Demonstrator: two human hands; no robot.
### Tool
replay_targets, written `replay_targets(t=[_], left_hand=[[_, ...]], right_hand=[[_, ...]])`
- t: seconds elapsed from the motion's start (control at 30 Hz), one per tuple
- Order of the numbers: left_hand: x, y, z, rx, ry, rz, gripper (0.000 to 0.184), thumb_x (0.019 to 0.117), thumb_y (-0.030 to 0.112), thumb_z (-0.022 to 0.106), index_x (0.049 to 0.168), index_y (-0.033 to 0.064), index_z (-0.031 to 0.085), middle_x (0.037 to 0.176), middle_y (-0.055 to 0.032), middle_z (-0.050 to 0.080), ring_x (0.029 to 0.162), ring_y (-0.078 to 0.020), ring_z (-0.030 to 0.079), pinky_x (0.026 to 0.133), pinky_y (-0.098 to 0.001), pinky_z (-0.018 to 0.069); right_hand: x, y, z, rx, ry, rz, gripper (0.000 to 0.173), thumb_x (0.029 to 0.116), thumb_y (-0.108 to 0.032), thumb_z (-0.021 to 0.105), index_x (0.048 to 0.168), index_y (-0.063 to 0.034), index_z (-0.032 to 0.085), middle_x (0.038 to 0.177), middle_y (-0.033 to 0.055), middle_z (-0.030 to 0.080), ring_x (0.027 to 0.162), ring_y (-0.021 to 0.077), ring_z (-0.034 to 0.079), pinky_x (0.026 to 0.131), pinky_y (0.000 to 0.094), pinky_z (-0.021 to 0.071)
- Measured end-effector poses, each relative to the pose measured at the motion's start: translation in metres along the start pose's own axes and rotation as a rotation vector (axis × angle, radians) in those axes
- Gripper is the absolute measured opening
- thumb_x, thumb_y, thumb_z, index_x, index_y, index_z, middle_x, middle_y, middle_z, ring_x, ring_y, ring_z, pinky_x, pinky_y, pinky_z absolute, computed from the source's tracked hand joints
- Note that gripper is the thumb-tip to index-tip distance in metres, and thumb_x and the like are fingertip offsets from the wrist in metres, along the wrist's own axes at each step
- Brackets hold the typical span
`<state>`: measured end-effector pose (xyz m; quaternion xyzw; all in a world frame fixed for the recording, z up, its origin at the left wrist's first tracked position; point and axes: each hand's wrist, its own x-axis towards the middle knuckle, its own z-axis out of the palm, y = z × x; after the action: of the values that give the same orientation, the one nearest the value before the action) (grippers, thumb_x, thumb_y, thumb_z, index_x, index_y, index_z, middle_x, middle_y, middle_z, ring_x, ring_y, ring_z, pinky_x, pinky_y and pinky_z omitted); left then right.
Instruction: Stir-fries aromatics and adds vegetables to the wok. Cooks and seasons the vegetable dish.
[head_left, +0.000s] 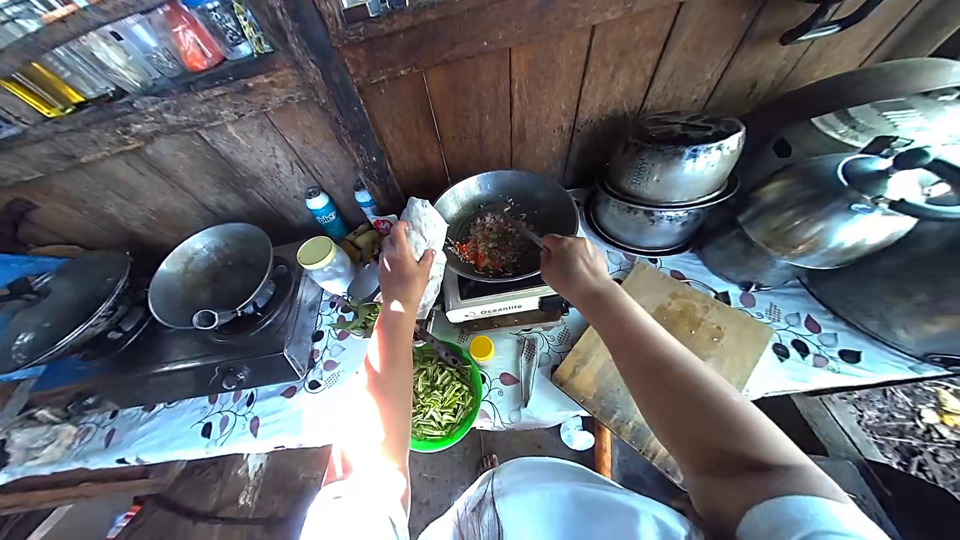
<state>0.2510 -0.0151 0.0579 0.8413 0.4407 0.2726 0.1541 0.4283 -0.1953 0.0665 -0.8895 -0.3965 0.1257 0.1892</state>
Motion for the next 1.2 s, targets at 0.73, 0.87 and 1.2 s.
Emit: replay_targets(t=[0.73, 0.87, 1.2], left_hand=[[0.002, 0.003, 0.002, -0.006, 0.029, -0.018, 0.067, 0.0919, 0.020, 0.077, 0.148, 0.0012, 0.046, 0.140, -0.0277, 0.057, 0.129, -0.0448, 0.056, 0.106, -0.0607, 0.0460], [0.002, 0.001, -0.001, -0.055, 0.024, 0.000, 0.066, 0.0921, 0.017, 0.076, 0.148, -0.0016, 0.045, 0.143, -0.0289, 0.054, 0.132, -0.0449, 0.055, 0.108, -0.0611, 0.0441], [0.002, 0.004, 0.000, -0.024, 0.000, -0.018, 0.066, 0.0931, 0.018, 0.076, 0.150, 0.0023, 0.045, 0.145, -0.0264, 0.054, 0.133, -0.0426, 0.054, 0.109, -0.0595, 0.0443]], right_hand=[[-0.021, -0.014, 0.004, 0.090, 0.028, -0.126, 0.030, 0.1073, -0.013, 0.045, 0.122, -0.0054, 0.071, 0.109, 0.0231, 0.073, 0.106, 0.0436, 0.070, 0.086, 0.0633, 0.0536], [-0.031, -0.012, -0.002, 0.153, -0.026, -0.152, 0.028, 0.1067, -0.013, 0.049, 0.118, -0.0055, 0.073, 0.106, 0.0212, 0.074, 0.104, 0.0417, 0.070, 0.087, 0.0627, 0.0534], [-0.084, -0.003, -0.040, -0.091, -0.061, -0.121, 0.026, 0.1058, -0.014, 0.051, 0.117, -0.0094, 0.075, 0.098, 0.0195, 0.074, 0.098, 0.0415, 0.071, 0.080, 0.0618, 0.0542]])
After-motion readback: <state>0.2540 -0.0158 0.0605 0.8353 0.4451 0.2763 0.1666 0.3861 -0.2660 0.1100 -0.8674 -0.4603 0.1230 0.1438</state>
